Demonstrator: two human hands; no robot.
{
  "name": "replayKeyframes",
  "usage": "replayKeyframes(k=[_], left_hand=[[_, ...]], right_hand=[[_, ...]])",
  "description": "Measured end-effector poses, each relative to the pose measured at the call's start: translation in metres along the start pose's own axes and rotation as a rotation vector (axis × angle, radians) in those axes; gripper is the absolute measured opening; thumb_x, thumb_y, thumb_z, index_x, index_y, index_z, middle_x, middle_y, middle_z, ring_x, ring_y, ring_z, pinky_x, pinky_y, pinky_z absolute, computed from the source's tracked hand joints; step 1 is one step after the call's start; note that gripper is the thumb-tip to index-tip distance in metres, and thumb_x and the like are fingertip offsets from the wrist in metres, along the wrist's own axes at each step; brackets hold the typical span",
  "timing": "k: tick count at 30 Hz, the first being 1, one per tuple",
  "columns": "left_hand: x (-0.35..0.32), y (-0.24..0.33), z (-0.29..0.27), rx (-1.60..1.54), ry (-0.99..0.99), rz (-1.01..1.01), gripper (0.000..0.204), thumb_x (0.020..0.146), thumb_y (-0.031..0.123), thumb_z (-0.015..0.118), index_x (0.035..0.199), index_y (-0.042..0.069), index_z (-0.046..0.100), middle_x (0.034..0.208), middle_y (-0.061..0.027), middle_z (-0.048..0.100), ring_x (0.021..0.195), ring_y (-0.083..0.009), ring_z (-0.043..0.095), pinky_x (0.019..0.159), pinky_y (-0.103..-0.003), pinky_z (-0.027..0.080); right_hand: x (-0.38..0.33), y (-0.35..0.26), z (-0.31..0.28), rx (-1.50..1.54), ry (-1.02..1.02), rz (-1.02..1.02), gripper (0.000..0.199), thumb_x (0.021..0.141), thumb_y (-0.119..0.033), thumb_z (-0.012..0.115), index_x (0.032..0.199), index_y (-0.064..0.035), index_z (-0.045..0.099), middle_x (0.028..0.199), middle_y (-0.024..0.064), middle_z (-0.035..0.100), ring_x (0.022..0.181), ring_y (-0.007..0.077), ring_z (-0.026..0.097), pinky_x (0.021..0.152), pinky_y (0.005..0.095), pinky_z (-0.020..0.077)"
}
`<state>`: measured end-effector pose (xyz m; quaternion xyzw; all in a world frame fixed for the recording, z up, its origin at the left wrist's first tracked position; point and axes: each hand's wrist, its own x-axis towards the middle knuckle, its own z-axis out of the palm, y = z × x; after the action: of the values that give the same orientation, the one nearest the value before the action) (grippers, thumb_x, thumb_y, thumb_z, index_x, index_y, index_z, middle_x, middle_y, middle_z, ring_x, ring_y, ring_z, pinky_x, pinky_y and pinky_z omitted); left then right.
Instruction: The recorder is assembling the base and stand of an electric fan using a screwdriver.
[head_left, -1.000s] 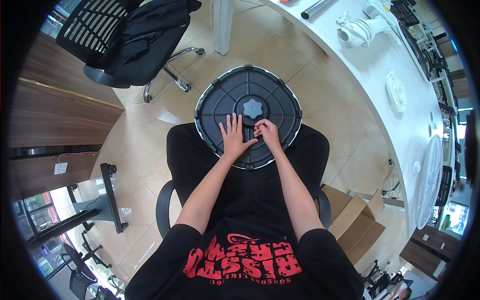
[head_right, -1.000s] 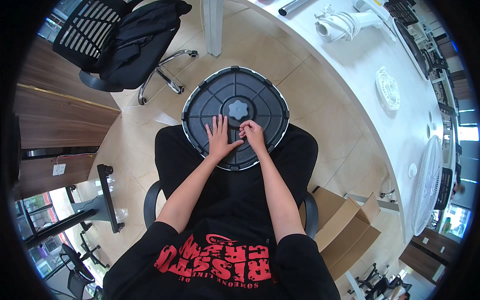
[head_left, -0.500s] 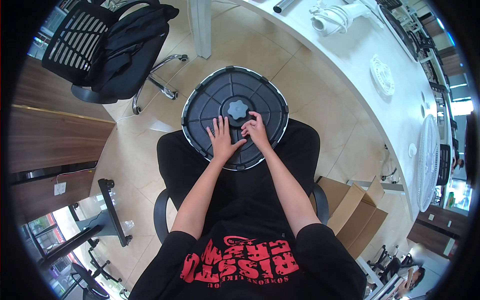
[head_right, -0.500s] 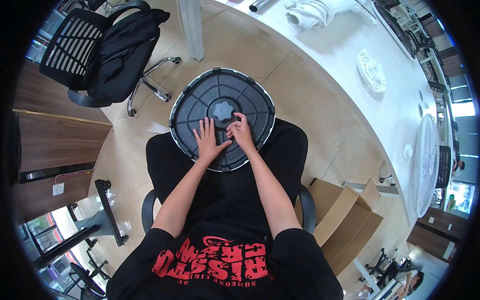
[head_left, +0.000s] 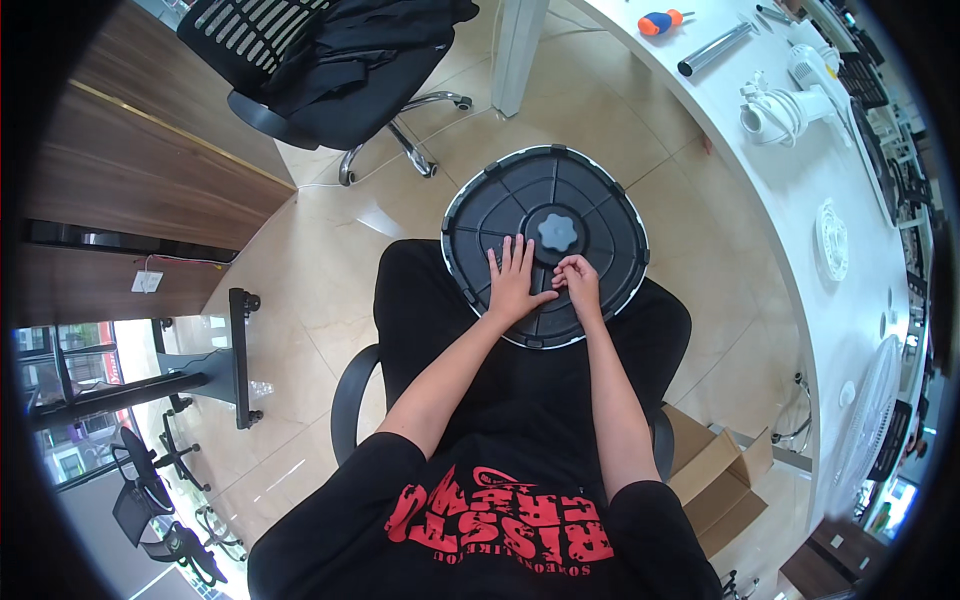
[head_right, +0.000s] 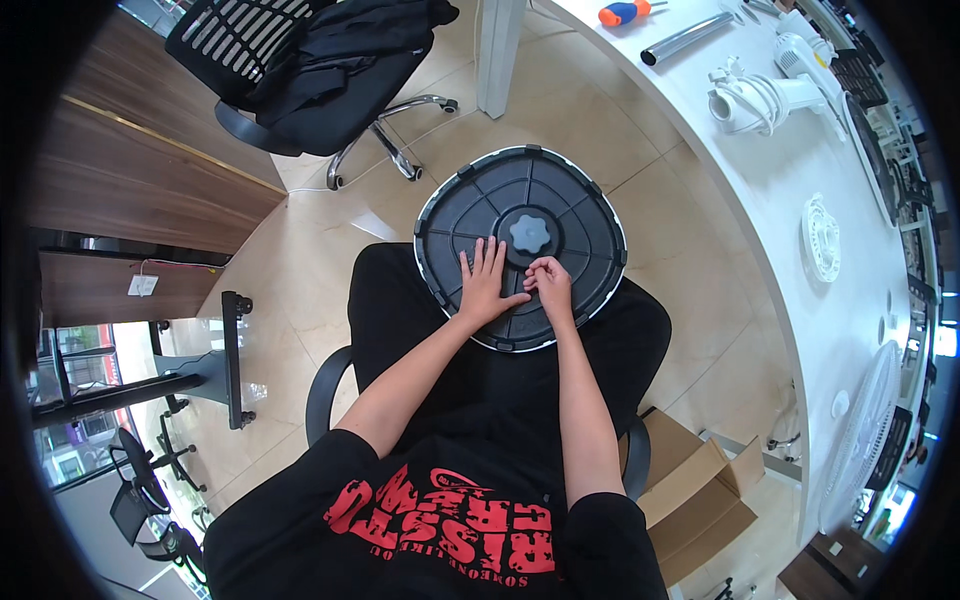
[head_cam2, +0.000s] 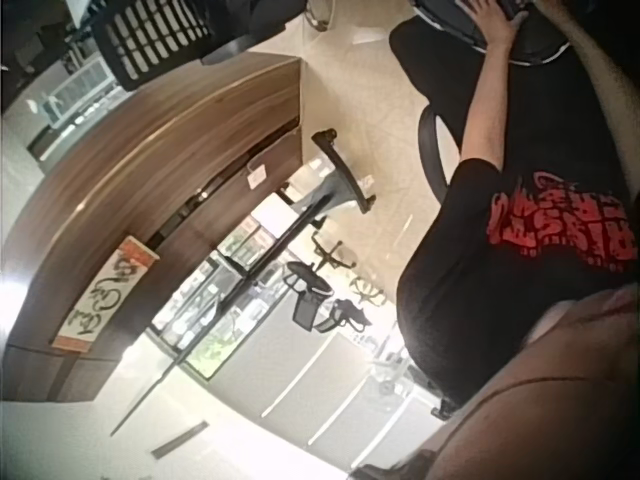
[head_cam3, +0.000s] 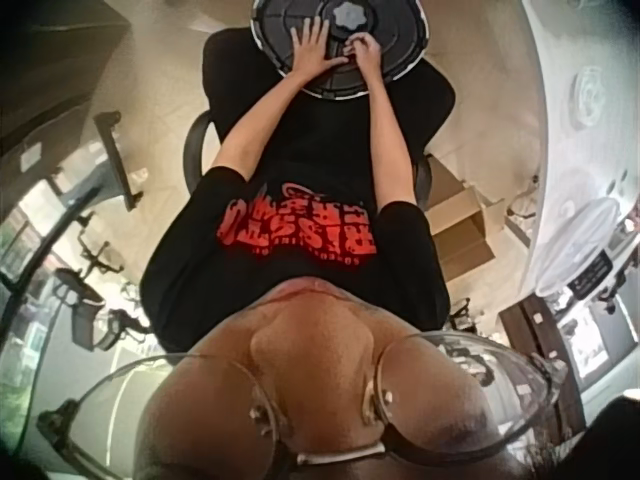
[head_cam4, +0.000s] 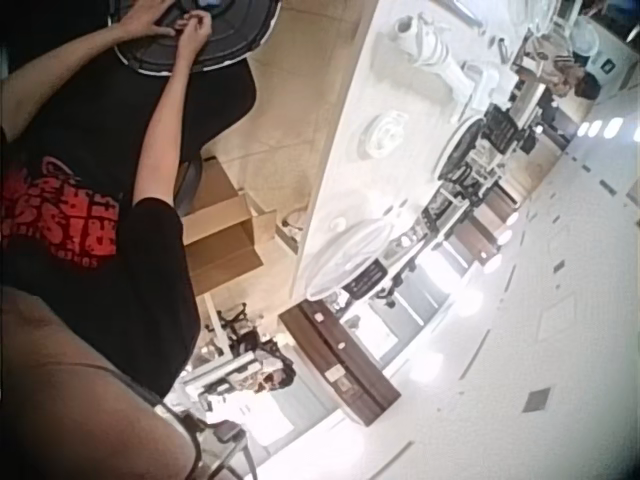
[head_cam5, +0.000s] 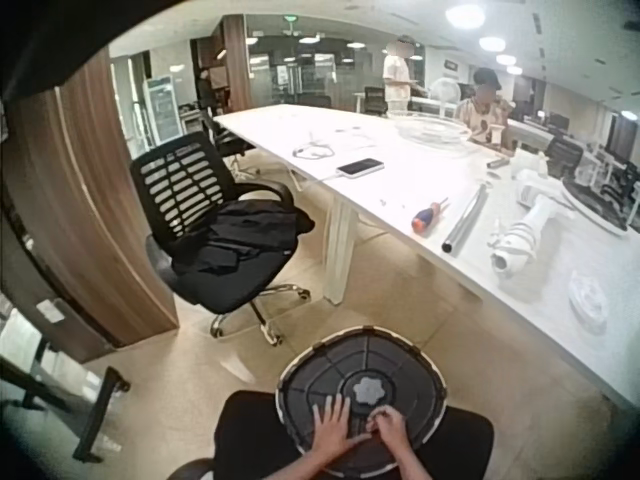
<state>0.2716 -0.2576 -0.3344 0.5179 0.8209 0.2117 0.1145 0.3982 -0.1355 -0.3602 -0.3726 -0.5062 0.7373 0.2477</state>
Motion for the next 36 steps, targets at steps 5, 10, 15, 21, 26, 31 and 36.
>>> replayKeyframes(k=[5, 10, 15, 21, 26, 31, 36], left_hand=[[0.002, 0.000, -0.002, 0.009, 0.001, 0.013, 0.121, 0.070, 0.069, 0.074, 0.157, 0.001, 0.025, 0.164, -0.0203, 0.021, 0.154, -0.0384, 0.011, 0.119, -0.065, 0.004], [0.012, 0.011, 0.003, 0.074, -0.010, 0.064, 0.121, 0.072, 0.072, 0.070, 0.157, 0.000, 0.023, 0.164, -0.0209, 0.020, 0.154, -0.0385, 0.012, 0.118, -0.066, 0.009], [0.008, -0.002, -0.003, 0.055, -0.034, 0.002, 0.122, 0.071, 0.070, 0.073, 0.158, 0.001, 0.022, 0.165, -0.0216, 0.019, 0.154, -0.0378, 0.010, 0.119, -0.064, 0.005], [0.007, 0.000, 0.000, 0.033, -0.042, 0.025, 0.123, 0.071, 0.070, 0.073, 0.158, 0.001, 0.021, 0.165, -0.0207, 0.019, 0.155, -0.0375, 0.009, 0.119, -0.065, 0.004], [0.005, 0.002, -0.003, 0.025, -0.003, 0.015, 0.123, 0.070, 0.069, 0.074, 0.157, 0.000, 0.023, 0.165, -0.0208, 0.020, 0.154, -0.0381, 0.011, 0.118, -0.065, 0.006], [0.004, 0.005, 0.002, 0.016, 0.012, 0.029, 0.120, 0.072, 0.072, 0.071, 0.157, 0.001, 0.025, 0.163, -0.0216, 0.022, 0.154, -0.0393, 0.012, 0.119, -0.065, 0.005], [0.001, -0.001, 0.002, 0.008, 0.006, 0.010, 0.120, 0.071, 0.071, 0.072, 0.157, 0.001, 0.024, 0.164, -0.0214, 0.021, 0.154, -0.0391, 0.011, 0.119, -0.064, 0.004]], right_hand=[[-0.001, -0.003, 0.002, -0.021, 0.001, -0.040, 0.008, 0.100, -0.004, 0.053, 0.100, -0.0009, 0.061, 0.086, 0.0071, 0.066, 0.068, 0.0113, 0.065, 0.061, 0.0241, 0.0552], [0.002, 0.001, -0.012, -0.023, 0.034, -0.062, 0.012, 0.098, -0.005, 0.051, 0.102, -0.0006, 0.062, 0.089, 0.0097, 0.067, 0.071, 0.0138, 0.066, 0.065, 0.0272, 0.0580], [0.005, -0.001, 0.007, -0.034, -0.026, -0.099, 0.009, 0.098, -0.002, 0.052, 0.101, -0.0001, 0.059, 0.085, 0.0080, 0.066, 0.069, 0.0135, 0.066, 0.062, 0.0260, 0.0546], [0.000, -0.007, 0.005, 0.000, 0.045, -0.096, 0.029, 0.095, 0.001, 0.052, 0.123, -0.0015, 0.044, 0.084, 0.0131, 0.066, 0.066, 0.0155, 0.066, 0.059, 0.0272, 0.0546], [0.001, -0.005, 0.002, -0.017, 0.007, -0.093, 0.045, 0.097, -0.001, 0.053, 0.137, -0.0040, 0.034, 0.089, 0.0141, 0.066, 0.068, 0.0164, 0.066, 0.062, 0.0261, 0.0569], [-0.003, -0.012, 0.000, -0.038, 0.044, -0.076, 0.062, 0.098, 0.001, 0.052, 0.152, -0.0049, 0.023, 0.087, 0.0121, 0.067, 0.066, 0.0146, 0.066, 0.062, 0.0251, 0.0567], [-0.005, -0.018, 0.008, -0.021, 0.023, -0.047, 0.070, 0.098, 0.000, 0.052, 0.158, -0.0064, 0.016, 0.085, 0.0111, 0.067, 0.065, 0.0137, 0.065, 0.062, 0.0242, 0.0563]])
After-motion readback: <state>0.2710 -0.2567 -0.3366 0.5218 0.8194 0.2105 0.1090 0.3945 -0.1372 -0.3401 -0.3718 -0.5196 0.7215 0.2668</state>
